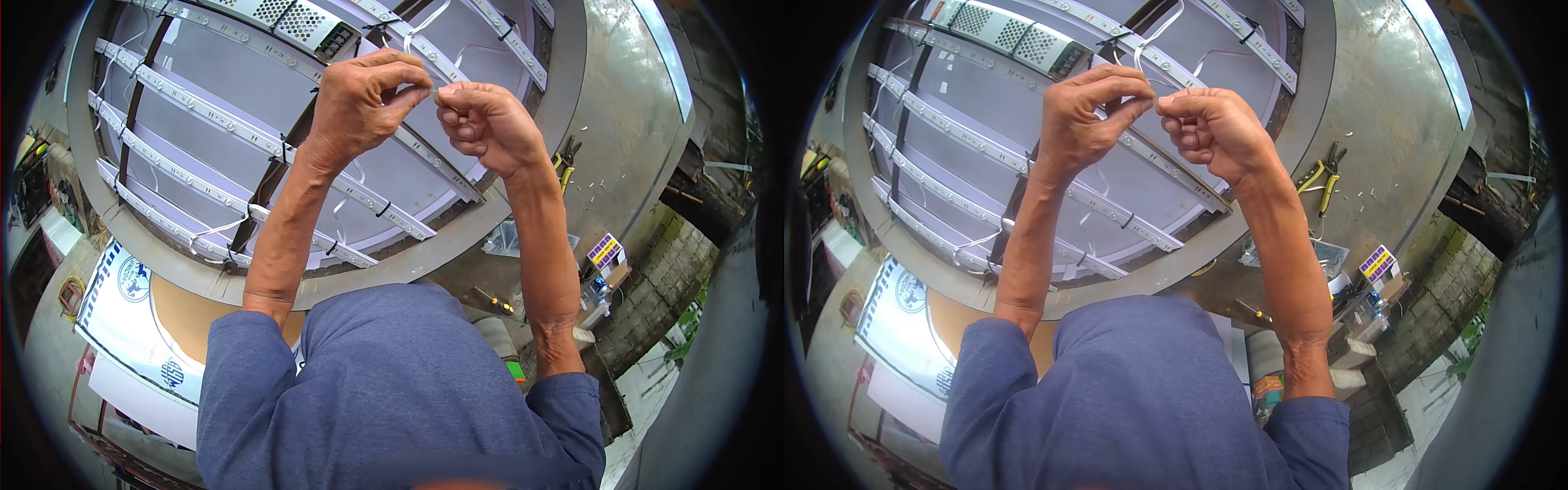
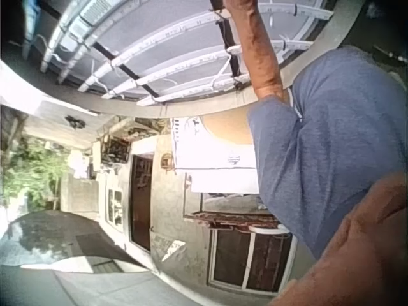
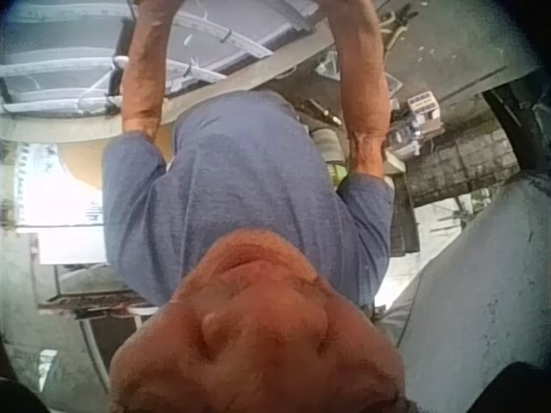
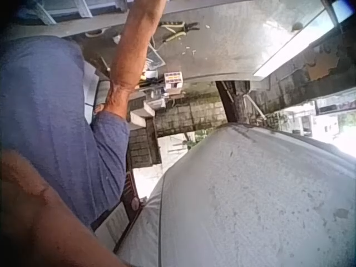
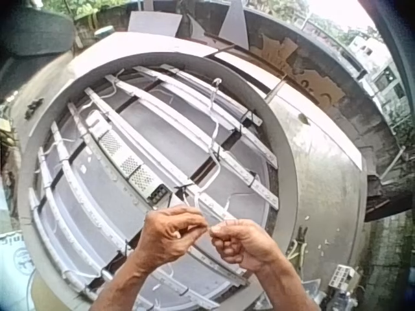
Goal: The recorder is installing and wiring LED strip lights inside a circular sign frame.
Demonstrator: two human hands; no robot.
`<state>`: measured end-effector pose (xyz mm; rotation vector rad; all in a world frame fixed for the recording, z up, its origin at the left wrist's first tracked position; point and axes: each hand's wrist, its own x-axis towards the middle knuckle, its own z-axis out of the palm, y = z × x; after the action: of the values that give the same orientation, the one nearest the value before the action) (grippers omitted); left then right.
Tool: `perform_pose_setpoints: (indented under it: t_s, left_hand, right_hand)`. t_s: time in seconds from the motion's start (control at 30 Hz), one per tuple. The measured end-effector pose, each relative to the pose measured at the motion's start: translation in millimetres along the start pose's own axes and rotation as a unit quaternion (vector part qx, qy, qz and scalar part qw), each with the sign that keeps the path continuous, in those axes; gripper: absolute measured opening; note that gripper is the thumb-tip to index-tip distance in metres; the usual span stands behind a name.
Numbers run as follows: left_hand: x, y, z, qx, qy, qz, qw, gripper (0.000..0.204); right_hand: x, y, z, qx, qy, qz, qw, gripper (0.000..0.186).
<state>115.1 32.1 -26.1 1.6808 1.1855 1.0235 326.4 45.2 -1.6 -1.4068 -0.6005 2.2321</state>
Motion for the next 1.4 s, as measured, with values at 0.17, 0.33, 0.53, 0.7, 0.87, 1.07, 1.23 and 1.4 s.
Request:
perform_pose_setpoints:
  t_s: [0.17,0.33,0.53,0.7,0.87,1.07,1.23,1.4]
  left_hand:
    - [7,0,-7,-0.022,-0.024,-0.046,0.998,0.011]
    - [7,-4,-10,-0.023,-0.049,-0.058,0.997,0.011]
    - [12,-4,-13,-0.014,-0.082,-0.071,0.994,0.011]
    - [13,-2,-6,-0.019,-0.040,-0.009,0.999,0.010]
    - [17,2,-2,0.001,0.003,-0.027,1.000,0.013]
    - [16,-3,-7,-0.079,-0.027,-0.148,0.985,0.019]
    - [16,-12,-4,-0.104,-0.026,-0.154,0.982,0.019]
    - [17,-13,-5,-0.138,-0.012,-0.135,0.981,0.019]
  right_hand:
    - [-7,7,2,-0.175,0.077,-0.205,0.960,0.014]
    - [-4,12,12,-0.489,0.154,-0.501,0.698,0.028]
    - [8,9,6,-0.586,0.130,-0.566,0.565,0.022]
    - [6,9,12,-0.546,0.147,-0.498,0.657,0.013]
    - [-1,10,16,-0.142,0.144,-0.184,0.962,0.019]
    - [8,26,15,-0.462,0.238,-0.516,0.681,0.026]
    - [20,29,13,-0.524,0.263,-0.586,0.560,0.025]
    - [16,25,9,-0.563,0.230,-0.600,0.520,0.021]
